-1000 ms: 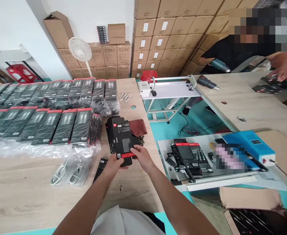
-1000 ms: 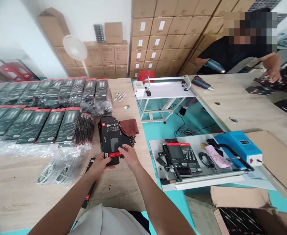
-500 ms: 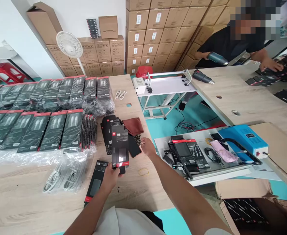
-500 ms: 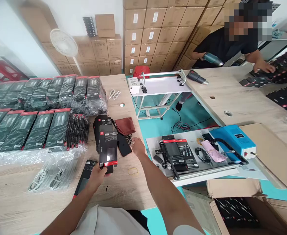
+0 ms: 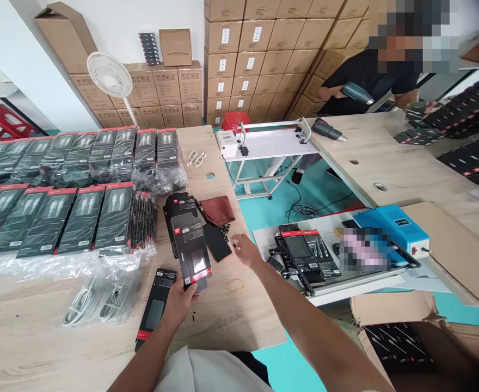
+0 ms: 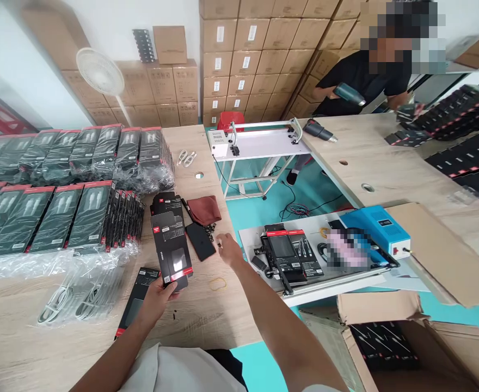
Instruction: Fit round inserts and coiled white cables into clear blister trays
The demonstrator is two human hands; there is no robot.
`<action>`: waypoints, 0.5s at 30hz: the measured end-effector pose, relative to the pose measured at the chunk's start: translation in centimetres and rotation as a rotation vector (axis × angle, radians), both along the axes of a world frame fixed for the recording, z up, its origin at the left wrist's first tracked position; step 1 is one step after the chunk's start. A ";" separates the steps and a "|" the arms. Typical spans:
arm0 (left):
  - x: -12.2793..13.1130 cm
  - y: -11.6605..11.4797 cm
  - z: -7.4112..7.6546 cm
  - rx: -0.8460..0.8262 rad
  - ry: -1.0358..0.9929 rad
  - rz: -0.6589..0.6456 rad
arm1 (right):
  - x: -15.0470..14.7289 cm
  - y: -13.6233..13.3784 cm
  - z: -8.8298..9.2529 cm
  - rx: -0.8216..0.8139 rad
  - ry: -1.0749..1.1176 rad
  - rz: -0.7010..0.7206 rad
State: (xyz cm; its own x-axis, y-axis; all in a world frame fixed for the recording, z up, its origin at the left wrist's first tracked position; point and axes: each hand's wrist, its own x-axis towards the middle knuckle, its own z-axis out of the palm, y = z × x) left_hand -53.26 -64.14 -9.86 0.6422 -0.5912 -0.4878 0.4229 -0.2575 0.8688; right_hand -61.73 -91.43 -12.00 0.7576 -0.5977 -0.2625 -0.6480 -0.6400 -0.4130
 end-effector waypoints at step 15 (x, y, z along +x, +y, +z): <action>0.3 0.1 0.3 0.014 -0.033 0.092 | -2.8 0.0 0.1 -0.063 0.068 0.200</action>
